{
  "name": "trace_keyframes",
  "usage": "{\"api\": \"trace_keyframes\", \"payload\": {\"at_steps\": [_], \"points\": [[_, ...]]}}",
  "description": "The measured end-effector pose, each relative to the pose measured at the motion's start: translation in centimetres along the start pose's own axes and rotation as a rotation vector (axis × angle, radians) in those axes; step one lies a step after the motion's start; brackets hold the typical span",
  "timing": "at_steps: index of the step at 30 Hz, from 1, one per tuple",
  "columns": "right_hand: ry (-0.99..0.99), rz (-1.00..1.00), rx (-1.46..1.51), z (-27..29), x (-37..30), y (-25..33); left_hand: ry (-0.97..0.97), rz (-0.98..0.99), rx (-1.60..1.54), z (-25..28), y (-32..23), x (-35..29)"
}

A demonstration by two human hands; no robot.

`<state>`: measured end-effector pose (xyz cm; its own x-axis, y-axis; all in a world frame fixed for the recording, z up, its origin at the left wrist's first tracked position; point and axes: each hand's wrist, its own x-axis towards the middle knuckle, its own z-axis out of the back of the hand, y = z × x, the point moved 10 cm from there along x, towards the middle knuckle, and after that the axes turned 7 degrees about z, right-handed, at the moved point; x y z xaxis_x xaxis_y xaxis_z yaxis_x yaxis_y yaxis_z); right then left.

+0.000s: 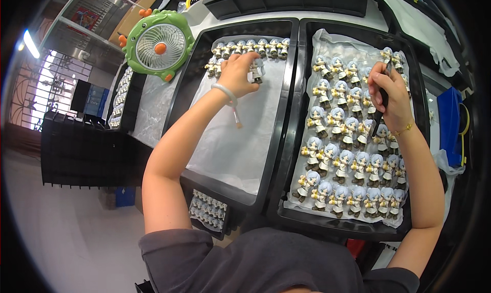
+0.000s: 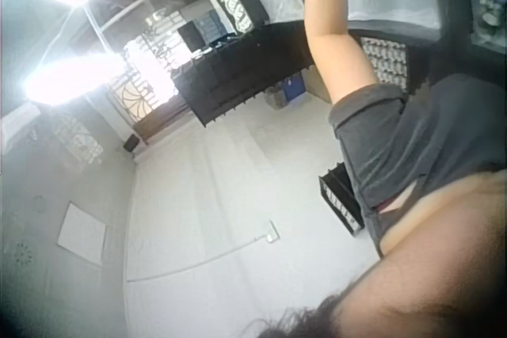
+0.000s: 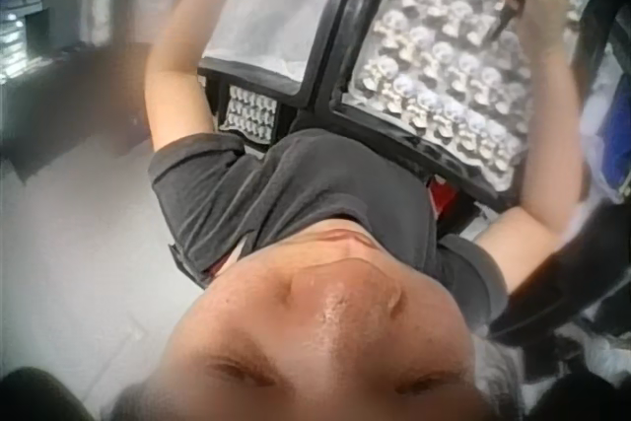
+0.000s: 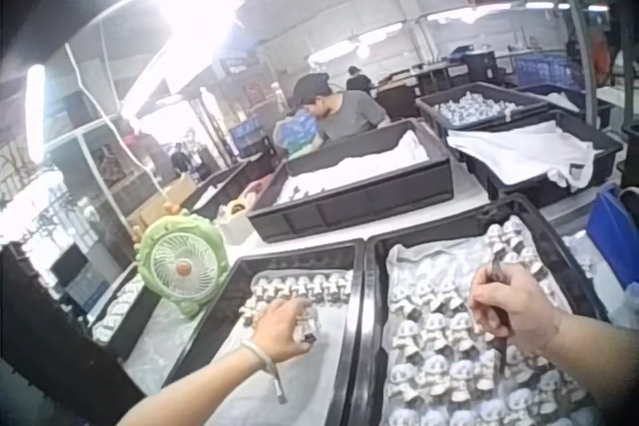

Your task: The person picks up small figurines from a tray and paints details on them using a red-handled brush. They handle the figurines one at a time, applying paint to specific areas before placing them back into the tray. The process is repetitive and focused on the finishing touches of the small items.

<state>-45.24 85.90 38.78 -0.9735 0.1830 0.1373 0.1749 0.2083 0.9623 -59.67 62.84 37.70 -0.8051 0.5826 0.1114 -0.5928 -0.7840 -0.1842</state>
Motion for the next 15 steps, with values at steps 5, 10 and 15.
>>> {"api": "trace_keyframes", "payload": {"at_steps": [5, 10, 15], "points": [[-0.001, -0.002, 0.002, -0.2, -0.2, 0.0, 0.021, -0.015, 0.19, -3.0, 2.6, 2.6], [0.014, 0.008, -0.024, -1.1, -0.4, 0.8, 0.135, 0.072, 0.398, -2.9, 2.3, 3.7], [0.088, 0.021, 0.033, -2.2, -0.4, 1.1, -0.343, -0.324, 0.045, 4.6, -10.2, 8.5]]}}
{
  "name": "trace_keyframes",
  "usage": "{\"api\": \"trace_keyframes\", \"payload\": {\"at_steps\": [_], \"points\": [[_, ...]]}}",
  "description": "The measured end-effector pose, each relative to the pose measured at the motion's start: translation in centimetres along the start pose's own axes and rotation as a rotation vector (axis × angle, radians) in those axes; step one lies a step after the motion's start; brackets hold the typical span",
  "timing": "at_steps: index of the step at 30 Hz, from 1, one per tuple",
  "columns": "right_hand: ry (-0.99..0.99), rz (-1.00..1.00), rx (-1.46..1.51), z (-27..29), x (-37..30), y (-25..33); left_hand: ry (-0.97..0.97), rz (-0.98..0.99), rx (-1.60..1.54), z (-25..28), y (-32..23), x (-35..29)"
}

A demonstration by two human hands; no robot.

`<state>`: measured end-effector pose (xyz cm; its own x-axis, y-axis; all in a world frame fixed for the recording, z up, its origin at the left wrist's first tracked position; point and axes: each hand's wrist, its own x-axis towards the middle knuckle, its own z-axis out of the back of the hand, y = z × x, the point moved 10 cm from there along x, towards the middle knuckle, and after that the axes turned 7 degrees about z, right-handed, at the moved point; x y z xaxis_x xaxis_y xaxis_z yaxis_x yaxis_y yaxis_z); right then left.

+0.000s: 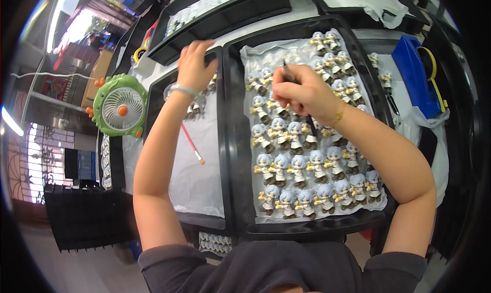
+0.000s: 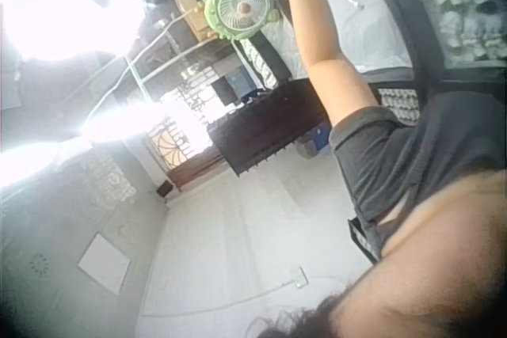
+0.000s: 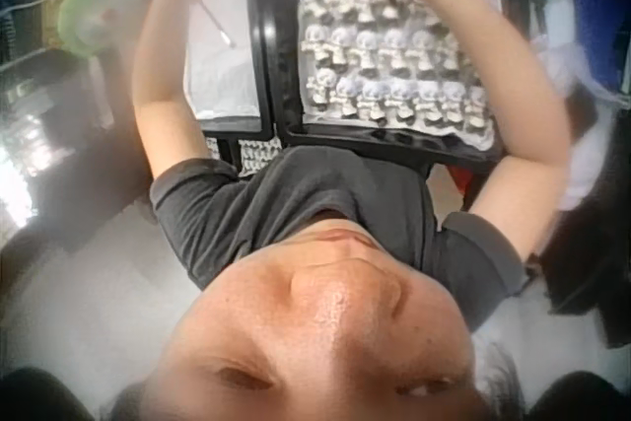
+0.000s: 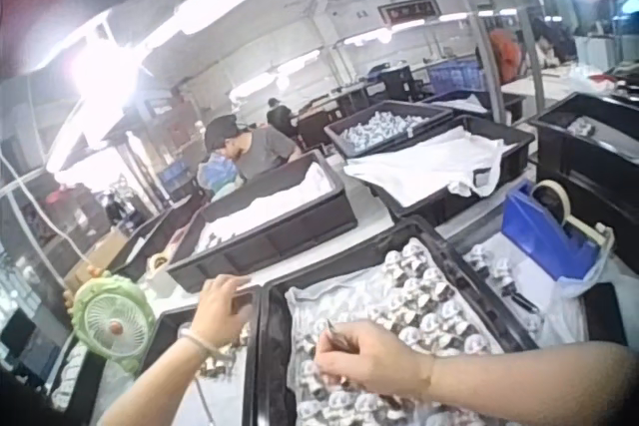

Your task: The person picks up small figurines from a tray and paints details on them using a red-handled brush. They handle the figurines one at a time, applying paint to specific areas before placing them back into the tray. The process is repetitive and focused on the finishing touches of the small items.

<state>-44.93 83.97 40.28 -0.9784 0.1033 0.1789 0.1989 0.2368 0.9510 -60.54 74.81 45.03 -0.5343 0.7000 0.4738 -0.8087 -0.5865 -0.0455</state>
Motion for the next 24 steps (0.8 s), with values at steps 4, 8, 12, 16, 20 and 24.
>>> {"api": "trace_keyframes", "payload": {"at_steps": [4, 8, 12, 16, 20, 24], "points": [[0.121, 0.025, 0.05, -0.8, -0.6, 1.0, 0.307, -0.051, -0.372, -8.2, -10.7, 6.5], [0.138, 0.037, 0.067, -1.1, -0.6, 1.5, 0.201, -0.201, -0.01, -12.9, -18.4, 7.6], [0.144, 0.032, 0.07, -0.7, -0.5, 1.0, 0.353, 0.06, -0.118, -15.8, -17.4, 8.1], [0.134, 0.087, 0.1, -0.7, -0.4, 1.6, 0.166, 0.086, -0.393, -11.6, -14.1, 8.1], [0.148, 0.089, 0.033, -1.1, -0.2, 2.4, 0.368, 0.511, -1.384, -6.5, -7.8, 1.6], [-0.059, 0.105, -0.035, 1.2, -0.2, 2.3, 0.632, 0.657, -1.877, -2.7, -7.1, -6.4]]}}
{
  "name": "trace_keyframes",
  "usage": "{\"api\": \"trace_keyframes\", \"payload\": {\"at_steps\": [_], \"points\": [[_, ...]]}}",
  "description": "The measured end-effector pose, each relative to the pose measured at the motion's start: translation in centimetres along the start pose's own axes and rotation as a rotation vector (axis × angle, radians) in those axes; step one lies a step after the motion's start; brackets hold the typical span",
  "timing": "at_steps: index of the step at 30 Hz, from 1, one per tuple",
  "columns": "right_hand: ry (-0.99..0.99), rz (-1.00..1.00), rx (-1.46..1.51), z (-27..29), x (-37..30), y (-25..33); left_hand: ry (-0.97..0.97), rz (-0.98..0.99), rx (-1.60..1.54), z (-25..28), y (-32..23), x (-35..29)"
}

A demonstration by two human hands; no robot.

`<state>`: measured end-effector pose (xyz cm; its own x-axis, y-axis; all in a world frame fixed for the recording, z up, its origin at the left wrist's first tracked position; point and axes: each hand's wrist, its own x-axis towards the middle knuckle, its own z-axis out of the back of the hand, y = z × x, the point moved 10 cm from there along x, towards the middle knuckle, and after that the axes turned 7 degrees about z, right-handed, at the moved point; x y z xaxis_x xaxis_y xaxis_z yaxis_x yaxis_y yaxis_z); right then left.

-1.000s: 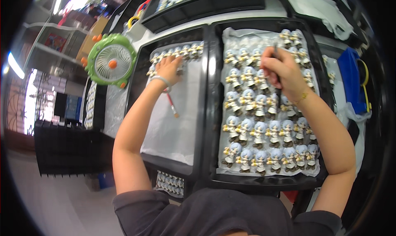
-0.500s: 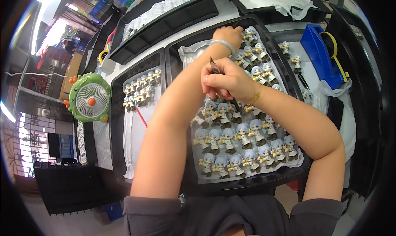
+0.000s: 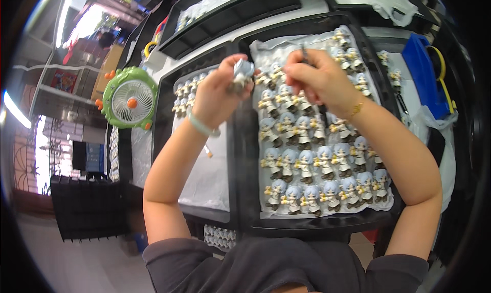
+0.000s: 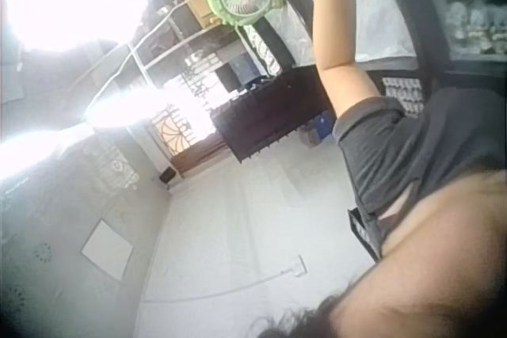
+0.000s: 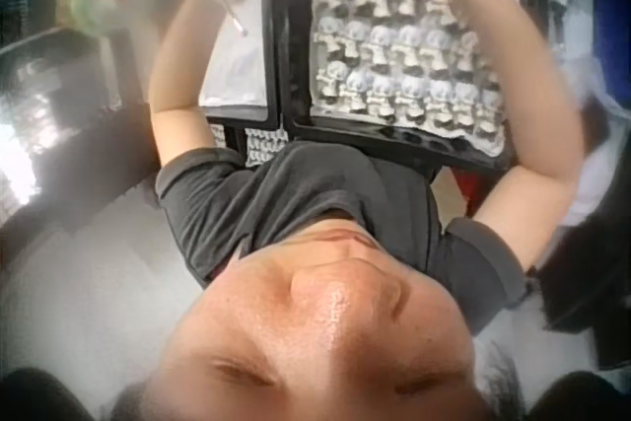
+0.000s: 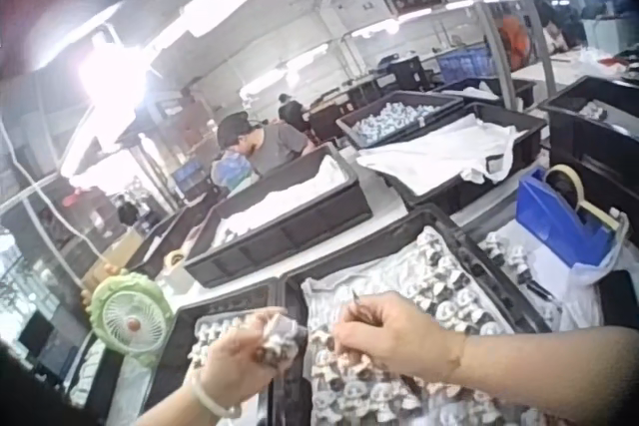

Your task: The person picks up small figurines from a tray and paints details on them using a red-handled brush. They handle the figurines one at a time, applying paint to specific areas before placing them back into the tray. The process is repetitive and focused on the finishing touches of the small items.

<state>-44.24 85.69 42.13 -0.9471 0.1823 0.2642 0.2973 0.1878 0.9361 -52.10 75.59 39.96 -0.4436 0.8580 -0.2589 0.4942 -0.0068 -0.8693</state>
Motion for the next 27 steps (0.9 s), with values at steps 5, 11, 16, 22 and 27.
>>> {"api": "trace_keyframes", "payload": {"at_steps": [5, 11, 16, 22, 27], "points": [[0.01, -0.138, -0.08, -0.6, -0.2, -2.5, 0.011, -0.078, 0.155, -1.0, 1.6, -8.5], [0.01, -0.232, -0.123, 0.2, -0.3, -4.5, 0.143, -0.194, 0.2, -2.2, 1.8, -10.7], [-0.043, -0.203, -0.102, 0.9, -0.1, -3.7, 0.158, -0.238, 0.245, -2.1, 1.5, -10.9], [-0.016, -0.215, -0.105, 0.5, 0.0, -3.9, -0.208, -0.612, 1.171, -3.4, -1.6, -13.5], [-0.021, -0.209, -0.104, 0.4, -0.2, -3.9, -0.423, -0.692, 1.448, -4.5, -2.5, -14.4]]}}
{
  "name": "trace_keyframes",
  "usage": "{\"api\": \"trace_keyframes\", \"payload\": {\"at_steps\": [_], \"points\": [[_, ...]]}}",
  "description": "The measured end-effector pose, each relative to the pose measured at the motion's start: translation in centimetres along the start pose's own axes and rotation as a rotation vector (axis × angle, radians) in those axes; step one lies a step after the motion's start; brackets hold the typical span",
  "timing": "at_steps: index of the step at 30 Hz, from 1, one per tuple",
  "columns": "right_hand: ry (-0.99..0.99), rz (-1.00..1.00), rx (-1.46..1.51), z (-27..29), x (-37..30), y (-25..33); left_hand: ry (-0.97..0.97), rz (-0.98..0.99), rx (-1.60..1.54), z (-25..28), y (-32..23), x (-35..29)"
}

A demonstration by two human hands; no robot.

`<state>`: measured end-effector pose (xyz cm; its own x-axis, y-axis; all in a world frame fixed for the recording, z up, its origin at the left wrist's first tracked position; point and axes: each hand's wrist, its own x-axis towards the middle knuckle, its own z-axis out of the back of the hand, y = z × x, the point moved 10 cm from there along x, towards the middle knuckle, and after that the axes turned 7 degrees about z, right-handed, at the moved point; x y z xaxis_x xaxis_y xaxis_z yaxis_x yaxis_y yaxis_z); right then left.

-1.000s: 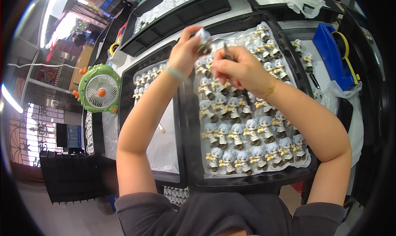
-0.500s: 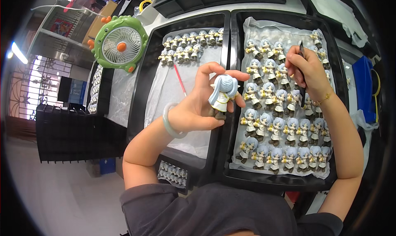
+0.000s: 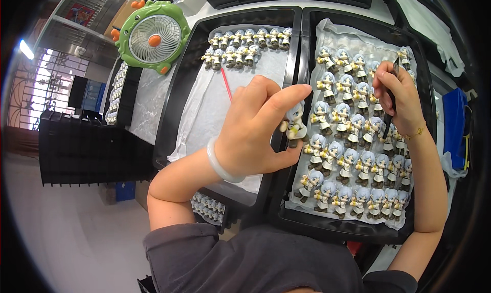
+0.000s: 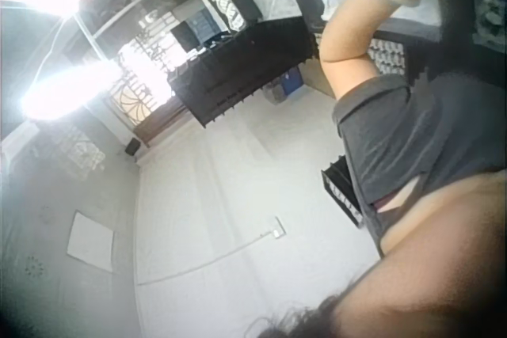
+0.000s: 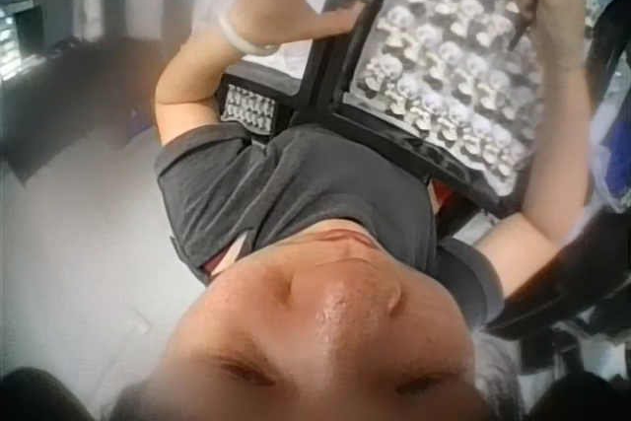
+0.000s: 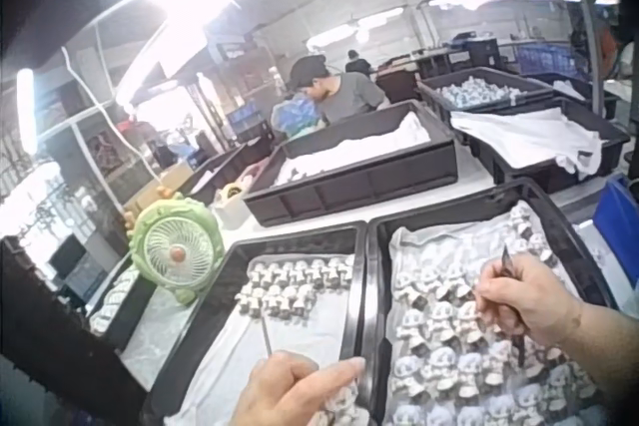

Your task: The person picks up small figurines from a tray and paints details on them using a red-handled brush. They handle the figurines one at a time, applying paint to specific areas before placing them back into the tray. The process is repetitive and focused on the finishing touches of the small items.

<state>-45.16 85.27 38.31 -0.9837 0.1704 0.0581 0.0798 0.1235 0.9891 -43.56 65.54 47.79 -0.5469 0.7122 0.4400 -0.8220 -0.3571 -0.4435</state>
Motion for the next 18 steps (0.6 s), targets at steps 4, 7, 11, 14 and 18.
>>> {"api": "trace_keyframes", "payload": {"at_steps": [4, 7, 11, 14, 18], "points": [[0.017, -0.01, -0.006, 0.12, 0.0, -0.21, 0.03, -0.009, 0.217, 0.13, -0.41, 0.25], [0.03, -0.022, -0.023, 0.0, 0.03, -0.36, 0.026, -0.026, 0.25, 0.17, -0.44, 0.25], [0.027, -0.024, -0.039, -0.16, -0.12, -0.21, 0.003, -0.053, 0.233, 0.36, -0.57, 0.3], [0.033, -0.02, -0.041, -0.26, -0.12, -0.12, -0.005, -0.057, 0.223, 0.35, -0.62, 0.32], [0.049, -0.025, -0.03, -0.03, -0.07, -0.39, 0.003, -0.062, 0.219, 0.2, -0.56, 0.26]]}}
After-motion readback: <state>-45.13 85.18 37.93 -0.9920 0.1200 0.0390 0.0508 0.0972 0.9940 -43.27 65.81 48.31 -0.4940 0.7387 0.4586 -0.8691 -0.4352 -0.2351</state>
